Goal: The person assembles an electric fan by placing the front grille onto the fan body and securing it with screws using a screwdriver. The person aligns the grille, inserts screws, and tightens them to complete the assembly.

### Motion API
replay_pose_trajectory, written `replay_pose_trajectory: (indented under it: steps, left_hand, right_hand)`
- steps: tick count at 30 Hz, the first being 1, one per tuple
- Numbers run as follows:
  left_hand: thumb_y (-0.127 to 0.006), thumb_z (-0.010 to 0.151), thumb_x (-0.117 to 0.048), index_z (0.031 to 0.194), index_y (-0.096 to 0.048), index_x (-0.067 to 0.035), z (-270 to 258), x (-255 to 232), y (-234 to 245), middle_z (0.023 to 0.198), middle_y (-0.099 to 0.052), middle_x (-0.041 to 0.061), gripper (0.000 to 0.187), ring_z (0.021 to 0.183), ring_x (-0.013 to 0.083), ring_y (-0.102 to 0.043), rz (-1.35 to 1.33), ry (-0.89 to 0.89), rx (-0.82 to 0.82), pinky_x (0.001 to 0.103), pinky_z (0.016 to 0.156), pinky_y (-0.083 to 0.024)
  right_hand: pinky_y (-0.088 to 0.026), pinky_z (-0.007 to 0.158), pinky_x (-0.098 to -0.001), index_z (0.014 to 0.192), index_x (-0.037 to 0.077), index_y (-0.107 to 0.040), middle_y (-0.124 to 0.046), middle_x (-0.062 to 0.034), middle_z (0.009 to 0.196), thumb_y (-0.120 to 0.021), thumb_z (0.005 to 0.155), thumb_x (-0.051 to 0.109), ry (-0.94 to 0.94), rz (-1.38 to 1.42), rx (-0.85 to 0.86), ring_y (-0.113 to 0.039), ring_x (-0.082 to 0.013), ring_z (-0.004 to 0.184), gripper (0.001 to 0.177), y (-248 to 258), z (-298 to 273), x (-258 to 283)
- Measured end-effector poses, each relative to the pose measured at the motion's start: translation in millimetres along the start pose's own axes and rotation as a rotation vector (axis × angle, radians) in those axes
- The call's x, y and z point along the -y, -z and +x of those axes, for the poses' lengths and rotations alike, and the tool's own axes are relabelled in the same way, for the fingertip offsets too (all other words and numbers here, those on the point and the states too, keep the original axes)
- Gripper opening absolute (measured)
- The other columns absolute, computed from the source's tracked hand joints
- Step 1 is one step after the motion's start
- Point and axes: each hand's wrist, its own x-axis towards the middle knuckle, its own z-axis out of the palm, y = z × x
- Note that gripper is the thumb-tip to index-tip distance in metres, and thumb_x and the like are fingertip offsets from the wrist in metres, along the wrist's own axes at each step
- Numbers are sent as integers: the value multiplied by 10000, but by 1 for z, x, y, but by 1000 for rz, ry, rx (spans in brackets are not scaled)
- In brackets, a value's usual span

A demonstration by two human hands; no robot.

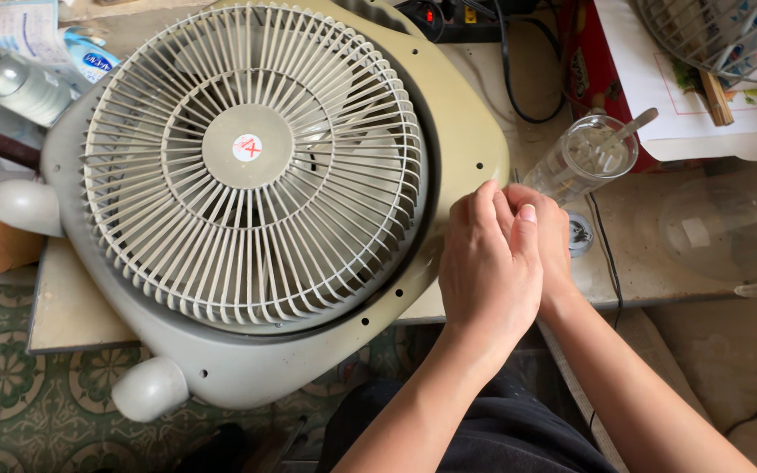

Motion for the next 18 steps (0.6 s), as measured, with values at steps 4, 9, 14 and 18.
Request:
replay_pose_trajectory:
  steps: [4, 9, 14, 18]
  left_hand:
    - [-585, 996, -277, 1375, -525, -14, 2, -3, 6, 1360, -581, 189, 465, 1261, 360, -571, 2, -40, -92, 454, 1026, -458]
    - [-600, 981, -245, 1350, -531, -10, 10, -7, 16, 1346, -590, 173, 442, 1256, 357, -552, 23, -50, -195, 451, 1038, -448]
    - [-610, 979, -260, 1340, -555, -12, 13, -3, 27, 1358, -598, 175, 441, 1274, 362, -542, 178, -108, -318, 486, 1091, -409]
    - [-590, 986, -298, 1366, -551, -3, 18, 6, 39, 1402, -578, 200, 483, 1334, 382, -513, 290, -118, -401, 532, 1136, -340]
  right_hand:
    - [-492, 628, -381, 953, 26, -649, -671, -117, 739, -609, 973, 381, 187, 171, -7, -608, -231, 643, 358, -2, 2, 12]
    - [-500, 633, -396, 1104, 83, -647, -677, -124, 768, -627, 966, 352, 180, 180, 113, -618, -257, 672, 303, 1, 5, 32]
    - [-525, 662, -451, 1173, 128, -617, -731, -103, 819, -661, 875, 284, 307, 82, 164, -707, -311, 776, 339, -4, 2, 47]
    - [-526, 693, -478, 1174, 150, -601, -751, -121, 830, -636, 891, 308, 297, 81, 244, -715, -350, 804, 327, -11, -5, 57]
